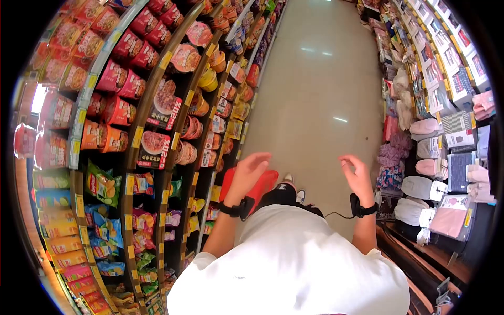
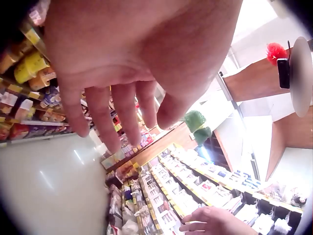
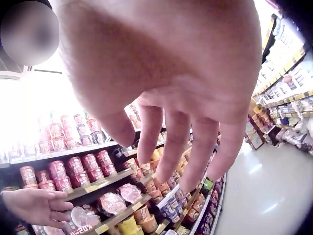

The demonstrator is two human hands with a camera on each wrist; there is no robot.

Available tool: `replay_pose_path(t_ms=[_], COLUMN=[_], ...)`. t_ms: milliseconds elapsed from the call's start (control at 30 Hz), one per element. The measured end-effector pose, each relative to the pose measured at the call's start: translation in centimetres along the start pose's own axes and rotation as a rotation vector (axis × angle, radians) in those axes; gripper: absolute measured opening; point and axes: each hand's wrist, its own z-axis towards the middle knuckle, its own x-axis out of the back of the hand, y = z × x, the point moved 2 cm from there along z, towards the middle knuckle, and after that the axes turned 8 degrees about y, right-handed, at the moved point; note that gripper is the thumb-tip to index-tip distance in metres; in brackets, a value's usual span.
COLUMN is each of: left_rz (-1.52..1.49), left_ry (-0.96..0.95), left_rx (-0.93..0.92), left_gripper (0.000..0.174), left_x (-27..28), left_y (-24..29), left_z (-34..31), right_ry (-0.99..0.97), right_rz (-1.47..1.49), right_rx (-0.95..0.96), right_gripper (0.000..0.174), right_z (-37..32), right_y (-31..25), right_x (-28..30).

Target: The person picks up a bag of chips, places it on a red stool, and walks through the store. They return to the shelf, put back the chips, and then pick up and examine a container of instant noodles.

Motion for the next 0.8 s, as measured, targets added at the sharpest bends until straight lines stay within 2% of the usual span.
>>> replay_pose_path(t_ms=[67,133,300,467,700,800], left_rz=[-0.118,-0.111,-0.060,-0.074,0.041,0.016], left_ry=[0.005,0.000,-0.008,-0.026,-0.099,-0.132], left_rx=[0.068,0.048,-0.028,0.001,-0.082,-0.104], left_gripper=[0.028,0.028,0.028,0.028,0.027,0.026], left_x=[-0.7,-1.2,-0.5,1.3,1.8,0.6], left_y=[-0.2,0.2,0.4,0.9,5.6,7.4], left_z=[2.5,5.5,18.0,29.6,44.2,50.2], right_ry=[-0.004,-0.007,-0.014,0.049,0.138,0.185], right_rz=[-0.019,-0.040,-0.066,-0.086,-0.126,-0.109], right_rx=[0.005,0.014,0.064,0.034,-0.075,-0.057], right_gripper=[0.020,0.021,0.021,0.020,0.020,0.019], right_z=[2.7,5.9,18.7,29.3,40.9,45.6], right_y=[0.2,0.5,-0.3,-1.1,-0.7,-0.2], right_x=[0.0,0.1,-0.6,-0.3,0.1,0.2])
